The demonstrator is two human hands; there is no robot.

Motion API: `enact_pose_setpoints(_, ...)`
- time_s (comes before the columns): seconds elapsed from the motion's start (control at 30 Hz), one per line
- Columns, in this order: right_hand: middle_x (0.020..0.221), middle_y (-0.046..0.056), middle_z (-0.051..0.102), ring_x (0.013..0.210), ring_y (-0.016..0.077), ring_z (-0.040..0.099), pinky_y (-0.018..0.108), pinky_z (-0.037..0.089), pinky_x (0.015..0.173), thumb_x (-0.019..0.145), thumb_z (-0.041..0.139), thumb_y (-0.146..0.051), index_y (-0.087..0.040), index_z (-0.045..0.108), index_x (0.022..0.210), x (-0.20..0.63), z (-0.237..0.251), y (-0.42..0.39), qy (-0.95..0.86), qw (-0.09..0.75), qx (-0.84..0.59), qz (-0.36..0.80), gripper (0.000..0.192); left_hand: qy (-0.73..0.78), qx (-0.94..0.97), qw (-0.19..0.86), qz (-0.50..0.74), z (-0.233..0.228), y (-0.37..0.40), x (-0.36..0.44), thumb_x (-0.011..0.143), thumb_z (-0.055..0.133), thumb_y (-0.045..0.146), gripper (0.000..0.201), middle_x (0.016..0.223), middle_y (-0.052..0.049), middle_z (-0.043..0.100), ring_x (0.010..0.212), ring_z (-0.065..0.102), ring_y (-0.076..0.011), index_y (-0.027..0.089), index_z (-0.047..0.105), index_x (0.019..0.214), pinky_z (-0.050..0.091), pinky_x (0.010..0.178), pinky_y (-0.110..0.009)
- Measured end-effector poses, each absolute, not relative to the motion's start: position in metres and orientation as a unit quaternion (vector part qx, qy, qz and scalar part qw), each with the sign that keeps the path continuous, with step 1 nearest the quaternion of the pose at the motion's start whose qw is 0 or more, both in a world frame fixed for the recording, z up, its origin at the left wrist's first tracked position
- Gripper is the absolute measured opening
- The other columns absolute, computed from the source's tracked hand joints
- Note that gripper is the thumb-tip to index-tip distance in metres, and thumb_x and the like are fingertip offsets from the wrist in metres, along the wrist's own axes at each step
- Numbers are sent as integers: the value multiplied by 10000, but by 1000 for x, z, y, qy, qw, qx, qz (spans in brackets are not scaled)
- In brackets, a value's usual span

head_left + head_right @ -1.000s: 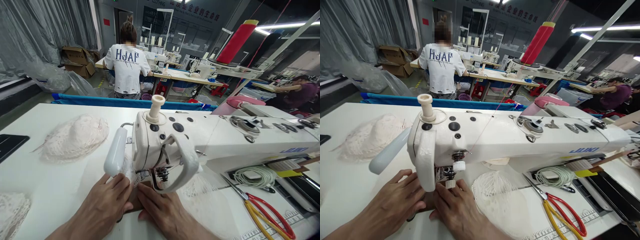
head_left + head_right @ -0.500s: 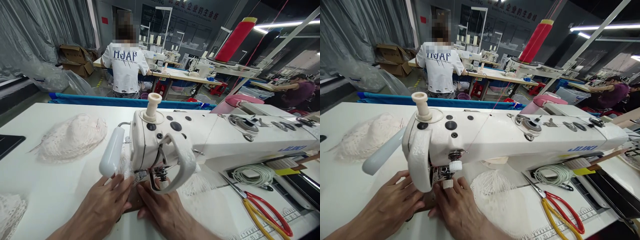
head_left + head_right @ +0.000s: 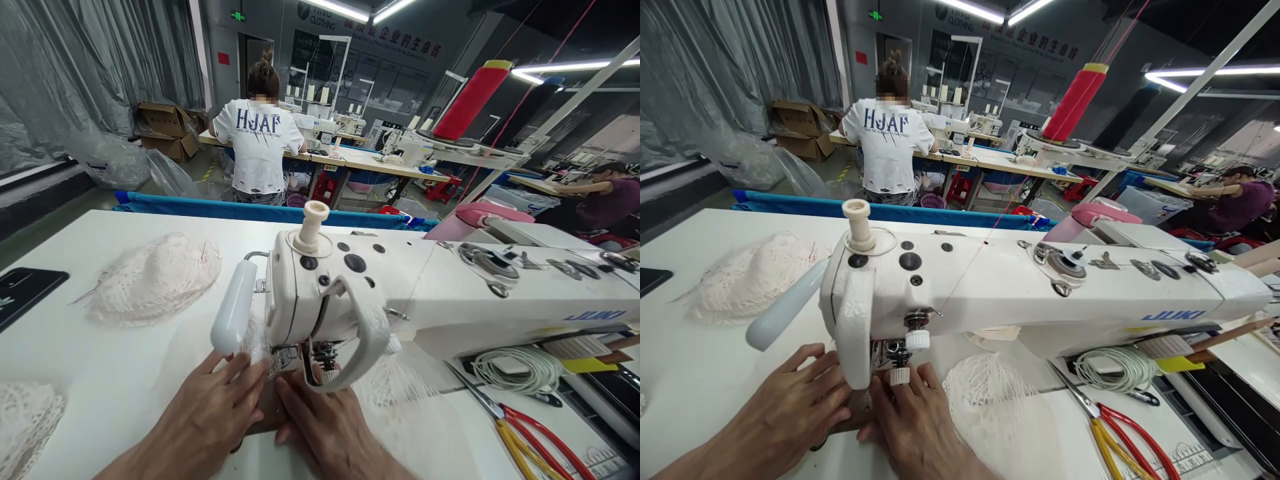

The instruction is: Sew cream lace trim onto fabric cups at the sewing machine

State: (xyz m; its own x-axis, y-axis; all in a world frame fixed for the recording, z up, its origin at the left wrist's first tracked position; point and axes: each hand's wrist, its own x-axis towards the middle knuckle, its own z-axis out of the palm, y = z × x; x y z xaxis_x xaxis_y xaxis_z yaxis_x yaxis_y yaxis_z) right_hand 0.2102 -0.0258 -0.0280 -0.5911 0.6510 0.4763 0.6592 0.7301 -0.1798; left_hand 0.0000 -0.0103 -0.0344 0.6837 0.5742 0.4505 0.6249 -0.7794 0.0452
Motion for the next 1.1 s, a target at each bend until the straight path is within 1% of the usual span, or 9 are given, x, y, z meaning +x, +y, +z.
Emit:
enact_pose_setpoints(0.17, 939, 99, 643, 859, 259, 590, 359, 430, 654, 937, 373, -441, -138, 560, 1120, 207, -27, -23, -895, 240, -375, -10, 400, -321, -916, 39, -238, -25, -3, -1, 916, 424, 156, 179, 1048, -39, 630, 919, 547, -203, 165, 595, 966, 335, 831, -400)
enact_pose_setpoints(0.4, 916, 114, 637, 671, 204, 588, 323, 401, 554, 946, 282, -490, -133, 575, 1092, 206, -28, -21, -898, 229, -376, -10, 484, -348, -913, 20, -213, -13, 4, -5, 912, 450, 181, 199, 1037, -41, 619, 886, 558, -189, 175, 533, 1092, 365, 829, -382)
enact_pose_setpoints(0.53, 923, 111, 642, 743, 207, 596, 324, 408, 598, 959, 262, -460, -143, 577, 1088, 209, -27, -22, -891, 261, -370, -33, 466, -373, -909, 24, -186, -11, 5, -2, 902, 458, 178, 235, 1090, -68, 602, 907, 535, -214, 172, 515, 1129, 358, 840, -410)
enact_pose_setpoints(0.67, 1059, 108, 624, 785, 181, 575, 321, 411, 651, 965, 283, -430, -152, 553, 1160, 207, -24, -26, -895, 251, -367, -40, 434, -394, -907, 31, -148, -13, -4, 5, 863, 494, 151, 307, 1164, -96, 578, 960, 511, -231, 131, 496, 1169, 372, 837, -392)
enact_pose_setpoints(0.77, 1093, 99, 622, 857, 190, 546, 331, 401, 714, 951, 295, -476, -146, 525, 1207, 203, -20, -29, -903, 250, -347, -37, 477, -405, -899, 68, -155, -15, -25, 11, 843, 557, 237, 321, 1145, -123, 594, 976, 512, -250, 99, 531, 1131, 377, 838, -385)
enact_pose_setpoints(0.87, 1003, 88, 642, 901, 197, 526, 348, 365, 745, 941, 233, -528, -145, 593, 1041, 201, -18, -33, -899, 278, -337, -4, 534, -389, -900, 47, -189, -12, -49, 13, 811, 614, 407, 336, 1021, -66, 643, 912, 542, -229, 163, 578, 1040, 384, 824, -362)
enact_pose_setpoints(0.97, 874, 65, 642, 840, 191, 528, 349, 327, 708, 939, 195, -538, -153, 591, 812, 202, -18, -35, -891, 288, -349, 30, 567, -364, -912, -31, -188, -1, -54, 10, 810, 635, 385, 226, 919, 1, 651, 863, 565, -189, 220, 592, 958, 383, 812, -334)
enact_pose_setpoints(1.03, 871, 64, 640, 806, 187, 528, 347, 313, 691, 945, 225, -523, -152, 587, 814, 204, -20, -34, -892, 277, -356, 27, 535, -355, -916, -45, -185, 5, -46, 8, 837, 606, 360, 179, 934, -4, 648, 877, 571, -189, 216, 592, 942, 378, 821, -342)
enact_pose_setpoints(1.1, 937, 76, 644, 804, 191, 531, 354, 311, 706, 951, 249, -505, -150, 592, 883, 207, -22, -32, -889, 279, -363, 7, 499, -352, -919, -7, -176, 6, -35, 9, 853, 579, 373, 204, 948, -18, 648, 871, 574, -192, 206, 585, 971, 383, 816, -346)
